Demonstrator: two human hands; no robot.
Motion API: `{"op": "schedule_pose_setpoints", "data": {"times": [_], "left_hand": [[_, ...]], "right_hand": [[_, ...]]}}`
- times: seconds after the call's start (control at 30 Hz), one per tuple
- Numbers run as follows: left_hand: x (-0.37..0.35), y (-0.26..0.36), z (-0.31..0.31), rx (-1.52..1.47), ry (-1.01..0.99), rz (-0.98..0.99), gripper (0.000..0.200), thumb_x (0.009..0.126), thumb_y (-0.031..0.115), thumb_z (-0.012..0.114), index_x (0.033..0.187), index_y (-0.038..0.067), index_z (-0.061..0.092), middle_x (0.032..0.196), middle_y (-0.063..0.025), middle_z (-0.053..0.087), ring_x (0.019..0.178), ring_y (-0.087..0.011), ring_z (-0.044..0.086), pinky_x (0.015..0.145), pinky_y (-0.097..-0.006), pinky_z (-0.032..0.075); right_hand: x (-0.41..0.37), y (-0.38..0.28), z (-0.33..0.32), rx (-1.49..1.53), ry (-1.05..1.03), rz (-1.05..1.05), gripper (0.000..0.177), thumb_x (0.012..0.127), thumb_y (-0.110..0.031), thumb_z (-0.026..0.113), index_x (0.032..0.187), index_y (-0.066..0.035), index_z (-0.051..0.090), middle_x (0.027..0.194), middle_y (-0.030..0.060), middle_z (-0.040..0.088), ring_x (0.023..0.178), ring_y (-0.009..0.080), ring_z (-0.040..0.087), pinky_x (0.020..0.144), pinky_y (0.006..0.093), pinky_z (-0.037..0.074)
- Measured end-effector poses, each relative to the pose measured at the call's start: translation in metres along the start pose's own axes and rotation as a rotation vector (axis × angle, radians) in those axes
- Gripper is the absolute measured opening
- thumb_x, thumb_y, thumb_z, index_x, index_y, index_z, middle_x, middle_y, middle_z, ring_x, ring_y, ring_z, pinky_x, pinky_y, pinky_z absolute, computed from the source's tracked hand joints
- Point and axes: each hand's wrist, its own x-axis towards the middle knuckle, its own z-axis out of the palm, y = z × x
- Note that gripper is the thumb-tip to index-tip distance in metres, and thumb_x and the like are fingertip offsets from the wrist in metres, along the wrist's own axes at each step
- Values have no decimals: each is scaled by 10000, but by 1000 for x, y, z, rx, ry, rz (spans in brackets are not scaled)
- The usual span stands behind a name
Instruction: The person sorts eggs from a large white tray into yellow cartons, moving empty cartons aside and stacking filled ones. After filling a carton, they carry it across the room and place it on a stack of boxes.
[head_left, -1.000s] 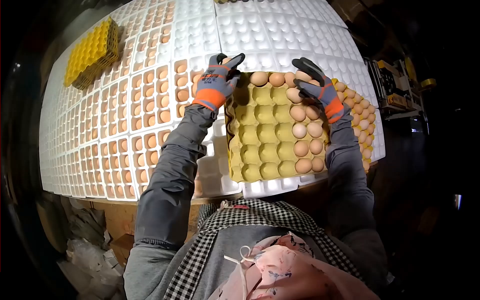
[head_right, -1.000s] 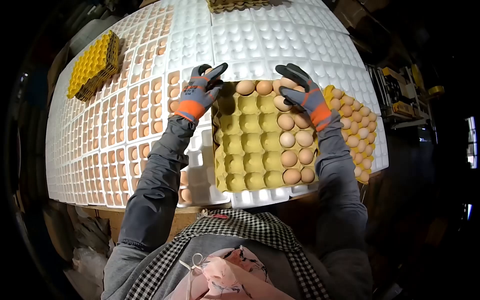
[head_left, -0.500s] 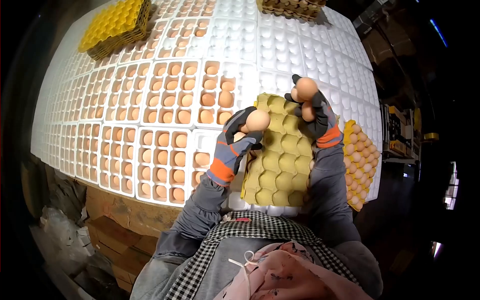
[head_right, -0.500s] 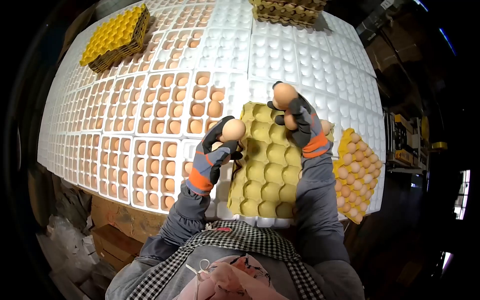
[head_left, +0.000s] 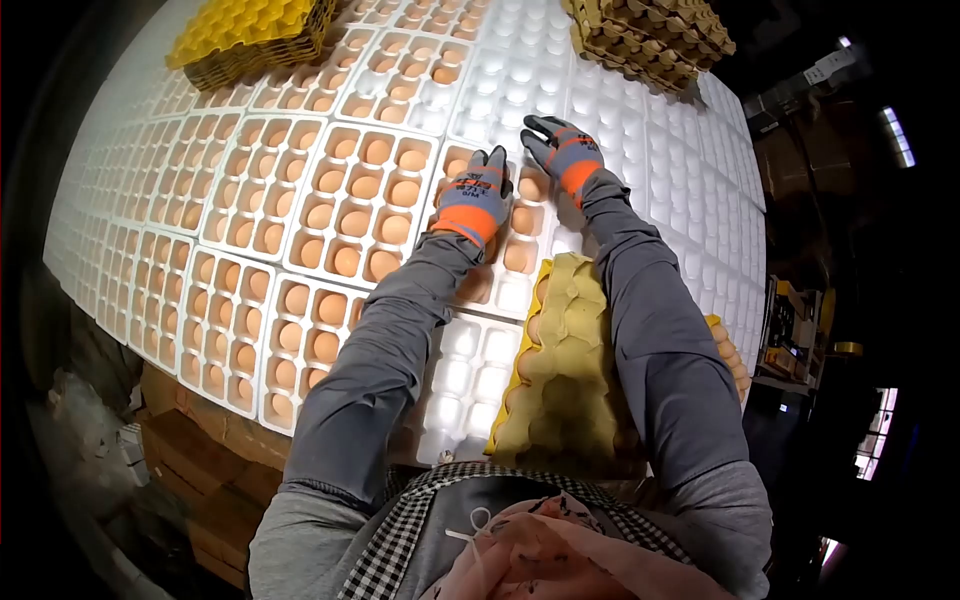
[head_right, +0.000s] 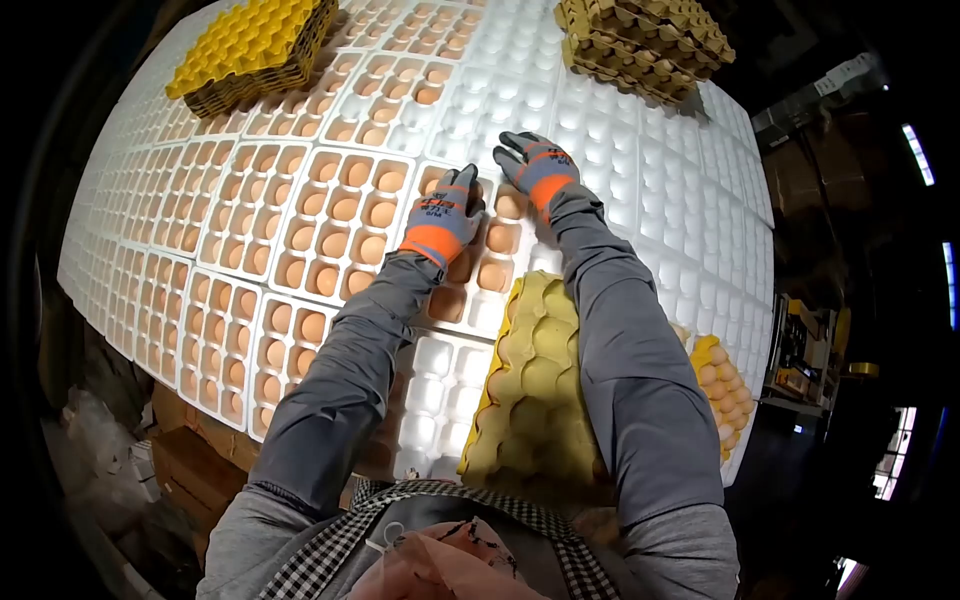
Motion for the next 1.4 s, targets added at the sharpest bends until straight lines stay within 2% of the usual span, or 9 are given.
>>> {"op": "schedule_pose_setpoints", "data": {"times": [0.13,0.23,0.3,0.6,0.77,0.93,1.03,1.2,1.4], "left_hand": [[55,-4,-7,-270,92,-38,432,824,396,677,1170,138,669,1186,-126,610,985,-295,625,900,-345,475],[95,-5,2,-624,380,333,364,882,197,626,1238,121,608,1251,-144,569,1161,-269,534,937,-337,440],[127,-35,35,96,-14,217,445,929,386,511,1314,167,551,1396,-67,496,1320,-279,411,1092,-383,293],[-66,-48,12,299,-91,471,518,890,167,548,1396,132,447,1444,-118,419,1345,-340,344,1127,-451,219],[-93,-42,22,189,23,410,461,751,-8,600,1195,113,616,1313,-159,515,1187,-368,462,1013,-447,382],[-79,27,-9,138,173,538,259,810,75,680,1067,92,712,1138,-137,635,1112,-310,546,965,-403,417],[-67,122,22,-334,4,727,446,880,112,644,1313,72,543,1288,-131,564,1218,-300,491,1027,-368,376],[-76,199,123,224,-422,719,616,898,389,550,1453,220,342,1353,-163,491,1286,-326,423,1096,-452,250],[-80,187,111,-899,-389,511,275,891,131,590,1153,76,652,1131,-50,565,990,-164,568,875,-306,484]], "right_hand": [[43,33,16,-579,-294,-113,531,942,-488,402,1417,-251,428,1441,22,440,1376,219,321,1057,388,350],[18,56,13,385,147,-163,423,912,-397,555,1272,-180,596,1114,56,649,1036,168,591,859,284,461],[-58,4,-68,716,17,291,393,892,-333,637,1243,-157,632,796,-78,602,607,28,433,528,207,370],[-322,121,-145,186,313,222,470,870,-141,661,1329,-149,556,1255,114,543,1134,210,548,957,319,464],[-316,115,-86,81,380,381,393,794,-241,717,1158,-134,614,1157,156,565,994,302,580,862,357,490],[-346,167,-88,1440,791,333,345,833,-194,634,1123,-19,570,1055,110,600,956,221,603,864,371,525],[-375,161,-106,1449,718,368,326,902,-232,570,1164,-37,571,1089,99,584,961,224,592,881,383,521],[-358,81,-115,-170,37,578,498,857,-409,646,1282,-153,596,1116,7,649,911,159,623,821,279,494],[-426,122,-113,1253,446,286,547,875,-237,635,1377,-97,467,1221,54,599,1013,188,623,737,304,541]]}}
